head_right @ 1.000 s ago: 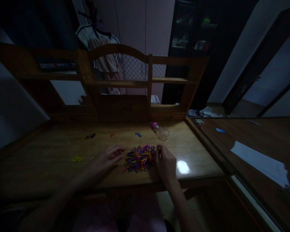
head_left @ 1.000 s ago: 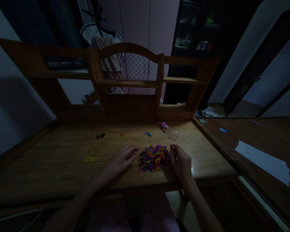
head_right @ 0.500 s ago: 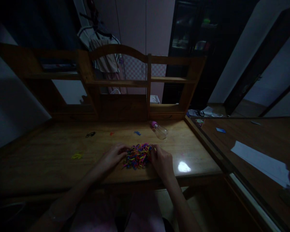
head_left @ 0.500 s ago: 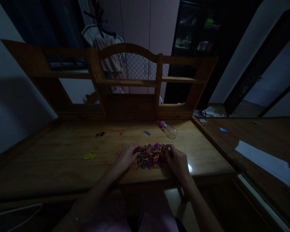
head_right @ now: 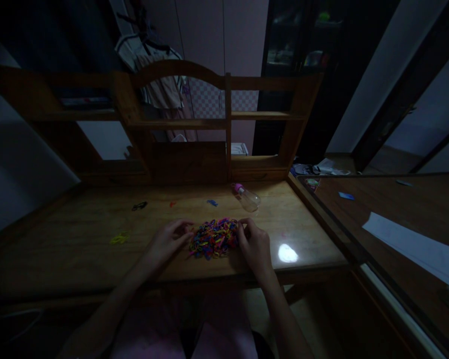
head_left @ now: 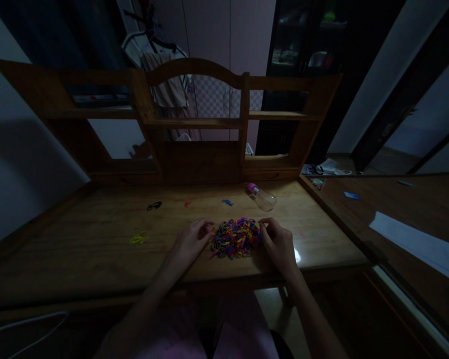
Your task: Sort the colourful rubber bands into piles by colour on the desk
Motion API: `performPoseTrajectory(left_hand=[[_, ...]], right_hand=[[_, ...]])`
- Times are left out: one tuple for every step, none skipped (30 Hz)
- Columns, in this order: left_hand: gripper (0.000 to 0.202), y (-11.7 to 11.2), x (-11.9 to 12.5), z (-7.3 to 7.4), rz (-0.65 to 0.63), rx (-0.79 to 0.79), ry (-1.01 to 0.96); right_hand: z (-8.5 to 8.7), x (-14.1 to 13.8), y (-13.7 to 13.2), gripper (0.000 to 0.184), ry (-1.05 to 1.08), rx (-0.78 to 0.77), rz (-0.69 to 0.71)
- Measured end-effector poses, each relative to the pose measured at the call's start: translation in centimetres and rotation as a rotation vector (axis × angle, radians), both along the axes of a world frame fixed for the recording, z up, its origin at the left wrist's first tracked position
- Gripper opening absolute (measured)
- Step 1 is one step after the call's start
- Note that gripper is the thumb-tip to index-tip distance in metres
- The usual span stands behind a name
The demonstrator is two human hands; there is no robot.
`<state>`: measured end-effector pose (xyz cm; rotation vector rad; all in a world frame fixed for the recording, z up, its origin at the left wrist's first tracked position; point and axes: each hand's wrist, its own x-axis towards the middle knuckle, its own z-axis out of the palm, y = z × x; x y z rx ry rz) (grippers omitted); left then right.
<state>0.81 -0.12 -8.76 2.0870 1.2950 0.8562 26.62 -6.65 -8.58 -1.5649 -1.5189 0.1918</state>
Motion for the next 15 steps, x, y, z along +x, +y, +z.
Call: performPoseTrajectory(left_hand=[[0.023,0.0,-0.1,0.1,0.001,0.011,0.004],[0.023,0.0,-0.1,0.3,0.003,0.023,0.007],[0.023,-0.1,-0.1,0.5,0.009,0.036,0.008],[0.023,-0.3,-0.1,0.7,0.02,0.051,0.007],[0.023,-0.5,-0.1,1.0,0.028,0.068,0.009],[0.023,-0.8,0.1,1.3,0.031,0.086,0.017],[0.023,-1.1,0.3,1.6,0.026,0.105,0.031],[0.023,-1.5,0.7,1.8,0.01,0.121,0.052],[0.022,-1.8,1.1,2.0,-0.017,0.134,0.076],[0.022,-2.1,1.6,2.1,-0.056,0.142,0.1],[0.022,-2.3,2.1,2.1,-0.102,0.145,0.117],[0.023,-2.5,2.6,2.1,-0.153,0.144,0.128],[0.023,-2.7,3.1,2.1,-0.205,0.145,0.135],[0.023,-2.8,3.6,2.0,-0.25,0.148,0.141],[0.023,-2.8,4.0,1.9,-0.288,0.15,0.148]], right_hand=[[0.0,0.0,0.0,0.021,0.0,0.001,-0.001],[-0.1,0.0,0.0,0.021,0.002,0.001,-0.002],[-0.1,0.0,0.0,0.021,0.005,0.0,0.0],[-0.2,0.0,0.0,0.021,0.008,-0.001,0.002],[-0.2,0.1,0.0,0.021,0.011,-0.001,0.004],[-0.2,0.1,0.0,0.021,0.012,-0.002,0.005],[-0.2,0.1,0.0,0.021,0.013,-0.003,0.005],[-0.2,0.1,0.0,0.021,0.013,-0.004,0.006],[-0.2,0.1,0.0,0.021,0.013,-0.008,0.007],[-0.2,0.1,0.0,0.021,0.012,-0.013,0.011],[-0.1,0.1,0.0,0.021,0.011,-0.019,0.015],[-0.1,0.1,0.1,0.021,0.009,-0.023,0.016],[-0.1,0.1,0.1,0.021,0.006,-0.026,0.015],[-0.1,0.1,0.1,0.022,0.003,-0.028,0.012],[-0.1,0.1,0.1,0.022,0.0,-0.029,0.009]])
